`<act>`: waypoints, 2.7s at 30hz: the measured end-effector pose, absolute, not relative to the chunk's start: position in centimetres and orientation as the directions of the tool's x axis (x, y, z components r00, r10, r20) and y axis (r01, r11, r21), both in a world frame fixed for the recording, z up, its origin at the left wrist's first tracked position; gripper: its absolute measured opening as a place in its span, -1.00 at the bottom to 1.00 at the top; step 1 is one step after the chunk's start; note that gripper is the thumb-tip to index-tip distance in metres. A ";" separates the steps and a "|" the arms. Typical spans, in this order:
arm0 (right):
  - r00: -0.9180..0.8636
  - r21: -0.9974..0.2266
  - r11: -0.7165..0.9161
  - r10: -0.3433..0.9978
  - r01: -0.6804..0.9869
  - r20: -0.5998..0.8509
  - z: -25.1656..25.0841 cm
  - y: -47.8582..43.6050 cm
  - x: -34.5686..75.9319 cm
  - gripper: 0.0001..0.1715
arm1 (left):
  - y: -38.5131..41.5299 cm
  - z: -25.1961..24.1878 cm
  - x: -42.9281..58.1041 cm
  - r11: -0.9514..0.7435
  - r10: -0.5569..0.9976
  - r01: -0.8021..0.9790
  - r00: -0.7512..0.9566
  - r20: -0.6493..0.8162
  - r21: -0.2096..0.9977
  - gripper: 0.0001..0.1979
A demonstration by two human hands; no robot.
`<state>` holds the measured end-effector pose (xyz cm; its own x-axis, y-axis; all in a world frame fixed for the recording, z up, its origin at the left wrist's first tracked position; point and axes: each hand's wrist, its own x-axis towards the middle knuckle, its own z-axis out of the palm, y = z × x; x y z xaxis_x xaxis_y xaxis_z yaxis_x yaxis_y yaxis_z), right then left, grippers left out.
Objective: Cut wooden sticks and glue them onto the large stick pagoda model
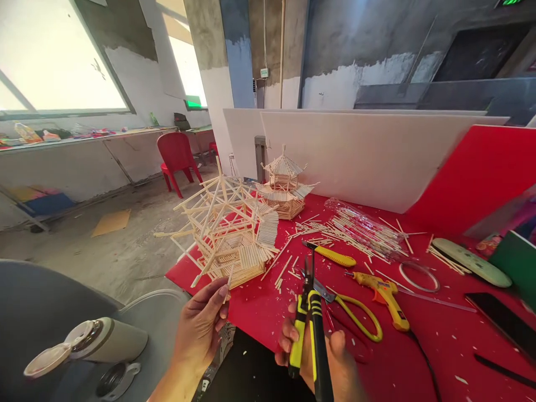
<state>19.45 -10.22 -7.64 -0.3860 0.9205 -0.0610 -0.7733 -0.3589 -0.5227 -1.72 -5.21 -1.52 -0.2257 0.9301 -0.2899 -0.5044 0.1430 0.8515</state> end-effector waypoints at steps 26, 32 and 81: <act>-0.710 -0.442 -0.662 0.700 -0.605 -0.077 -9.8 -14.0 22.5 -0.17 | -5.6 -1.4 3.4 0.301 0.927 -0.122 0.268 -0.261 0.946 -0.67; -0.707 -0.457 -0.659 0.702 -0.597 -0.090 -9.3 -13.0 23.0 -0.22 | -4.2 -1.4 3.5 0.252 0.934 -0.053 0.275 -0.228 0.966 -0.69; -0.214 -0.822 -0.523 0.850 -0.224 -0.482 -4.3 -11.5 25.0 -0.61 | -3.5 -2.9 9.6 0.200 0.955 -0.171 0.254 -0.153 0.965 -0.54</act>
<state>25.04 -11.48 -4.33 -0.2142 0.8495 -0.4821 -0.2239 -0.5232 -0.8223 9.58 -3.50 -2.90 0.2540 0.9550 -0.1533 -0.1705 0.2002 0.9648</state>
